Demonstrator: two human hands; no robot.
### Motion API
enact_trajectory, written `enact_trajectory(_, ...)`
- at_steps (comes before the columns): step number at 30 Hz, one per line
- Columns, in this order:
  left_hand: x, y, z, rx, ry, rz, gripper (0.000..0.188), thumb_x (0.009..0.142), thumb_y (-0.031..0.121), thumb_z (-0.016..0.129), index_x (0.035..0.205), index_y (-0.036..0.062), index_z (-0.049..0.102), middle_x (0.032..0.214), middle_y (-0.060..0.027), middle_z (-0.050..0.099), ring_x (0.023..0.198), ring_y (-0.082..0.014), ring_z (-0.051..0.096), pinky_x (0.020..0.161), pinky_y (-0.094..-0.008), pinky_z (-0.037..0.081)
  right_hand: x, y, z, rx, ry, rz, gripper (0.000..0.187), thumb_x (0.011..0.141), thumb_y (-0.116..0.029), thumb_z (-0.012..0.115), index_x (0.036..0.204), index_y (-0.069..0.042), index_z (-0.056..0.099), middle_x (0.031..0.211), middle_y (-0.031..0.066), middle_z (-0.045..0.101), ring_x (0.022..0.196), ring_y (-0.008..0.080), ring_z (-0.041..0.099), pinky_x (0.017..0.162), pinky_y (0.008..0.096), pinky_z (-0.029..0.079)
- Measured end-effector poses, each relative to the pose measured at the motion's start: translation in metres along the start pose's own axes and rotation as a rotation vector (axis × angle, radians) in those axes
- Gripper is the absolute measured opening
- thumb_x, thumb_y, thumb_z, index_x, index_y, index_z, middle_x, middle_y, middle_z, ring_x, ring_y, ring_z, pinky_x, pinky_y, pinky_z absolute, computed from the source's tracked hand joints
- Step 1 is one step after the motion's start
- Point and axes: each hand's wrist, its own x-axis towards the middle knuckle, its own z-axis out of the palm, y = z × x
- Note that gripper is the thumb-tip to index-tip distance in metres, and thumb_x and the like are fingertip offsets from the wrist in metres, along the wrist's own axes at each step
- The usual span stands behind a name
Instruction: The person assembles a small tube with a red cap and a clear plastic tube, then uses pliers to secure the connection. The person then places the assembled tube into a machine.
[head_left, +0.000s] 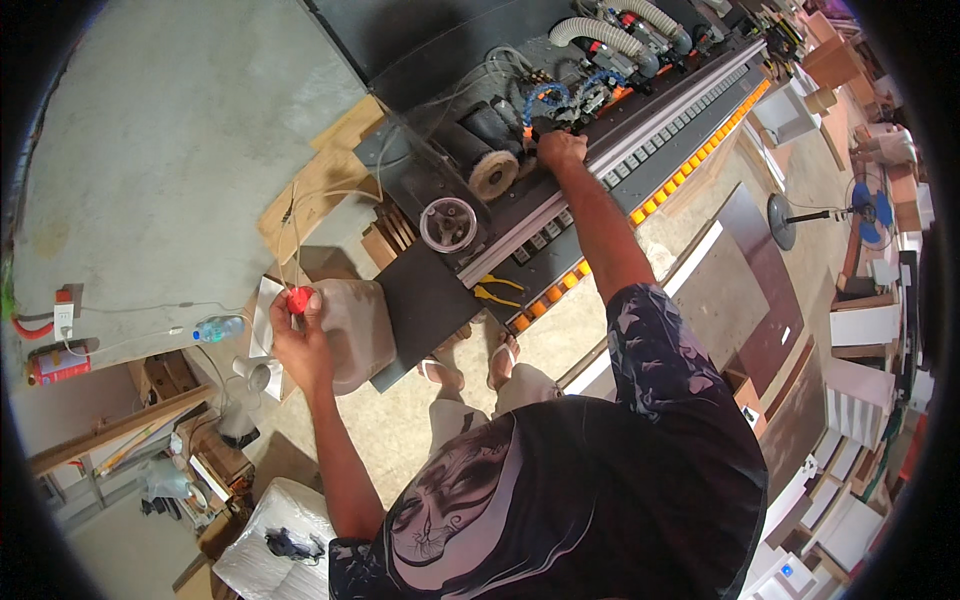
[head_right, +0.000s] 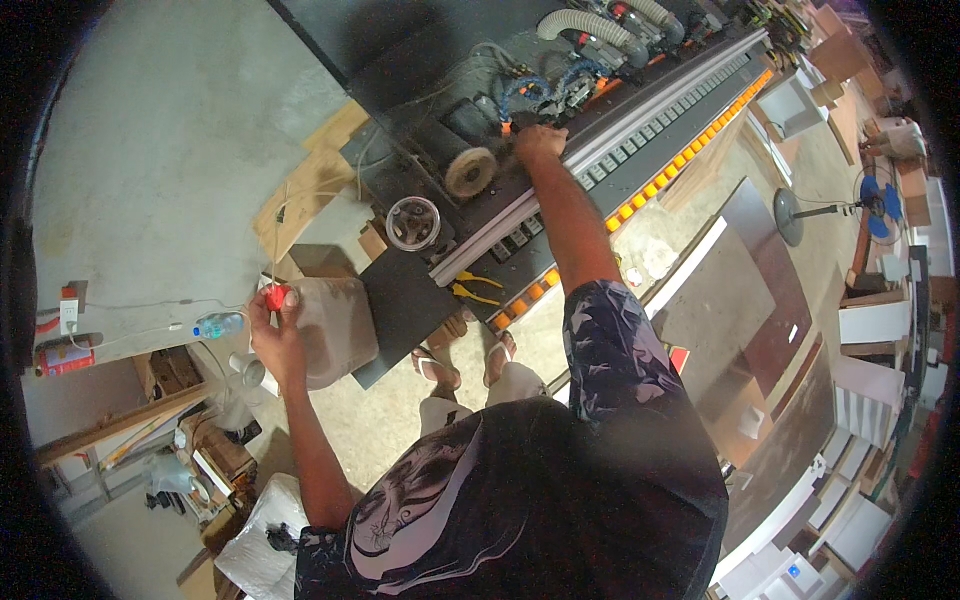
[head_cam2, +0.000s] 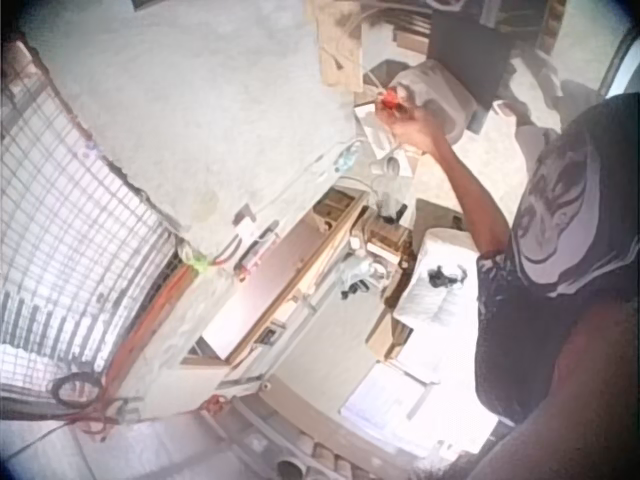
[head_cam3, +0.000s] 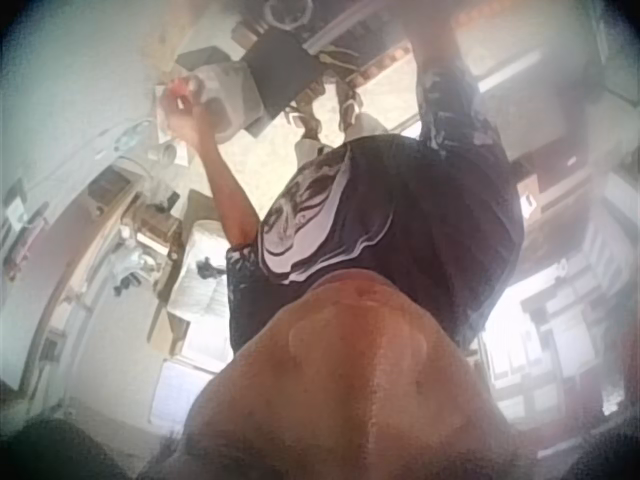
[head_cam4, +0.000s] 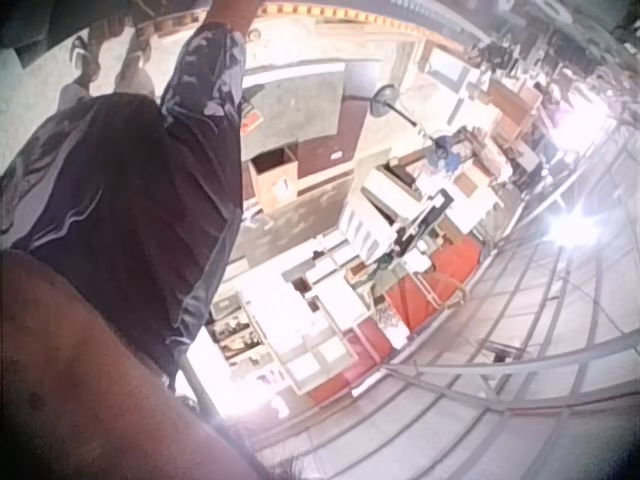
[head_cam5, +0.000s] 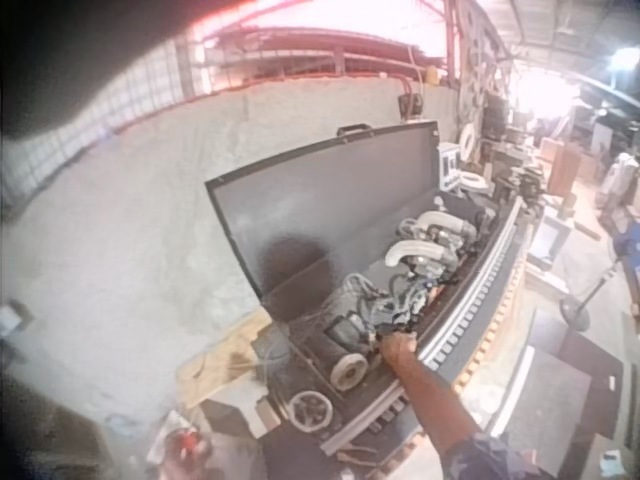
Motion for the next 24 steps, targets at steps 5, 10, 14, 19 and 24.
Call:
enact_trajectory(5, -0.003, 0.002, 0.006, -0.171, 0.075, 0.071, 0.047, 0.098, 0.03, 0.08, 0.13, -0.0012, 0.065, 0.125, -0.0151, 0.073, 0.116, -0.025, 0.069, 0.099, -0.038, 0.054, 0.007, 0.002, 0.007, -0.006, 0.006, -0.021, 0.033, 0.101, -0.02, 0.057, 0.122, -0.013, 0.081, 0.131, 0.0099, 0.076, 0.12, 0.0282, 0.073, 0.105, 0.0534, 0.04)
enact_trajectory(10, -0.003, -0.001, 0.005, -0.094, 0.112, 0.069, 0.047, 0.097, 0.029, 0.081, 0.13, -0.0012, 0.064, 0.125, -0.0163, 0.074, 0.116, -0.0262, 0.07, 0.1, -0.0383, 0.054, -0.011, -0.007, -0.021, -0.051, -0.105, 0.008, 0.033, 0.105, -0.023, 0.057, 0.131, -0.016, 0.077, 0.141, 0.0063, 0.071, 0.129, 0.0277, 0.068, 0.112, 0.0533, 0.037)
enact_trajectory(14, 0.0, 0.002, 0.003, 0.001, -0.011, -0.049, 0.048, 0.097, 0.029, 0.082, 0.129, -0.0017, 0.064, 0.122, -0.017, 0.075, 0.114, -0.0271, 0.071, 0.1, -0.0387, 0.054, 0.011, 0.006, 0.012, -0.027, -0.009, 0.022, 0.032, 0.101, -0.021, 0.057, 0.122, -0.015, 0.08, 0.131, 0.0071, 0.076, 0.121, 0.0277, 0.073, 0.104, 0.0584, 0.041)
enact_trajectory(19, -0.002, 0.007, 0.002, -0.068, 0.015, -0.011, 0.042, 0.099, 0.024, 0.079, 0.13, 0.0001, 0.064, 0.125, -0.015, 0.074, 0.116, -0.0244, 0.07, 0.101, -0.0381, 0.054, 0.007, 0.001, 0.005, -0.05, -0.017, 0.018, 0.033, 0.101, -0.022, 0.057, 0.124, -0.014, 0.08, 0.136, 0.0056, 0.074, 0.125, 0.0273, 0.07, 0.105, 0.0555, 0.042)
enact_trajectory(24, -0.004, -0.001, 0.003, -0.192, 0.032, 0.013, 0.041, 0.1, 0.022, 0.078, 0.131, 0.0008, 0.064, 0.124, -0.0141, 0.074, 0.115, -0.0239, 0.07, 0.1, -0.0375, 0.054, -0.003, -0.002, -0.003, -0.012, -0.053, -0.008, 0.034, 0.103, -0.022, 0.055, 0.127, -0.016, 0.078, 0.139, 0.0067, 0.073, 0.128, 0.028, 0.068, 0.106, 0.053, 0.041)
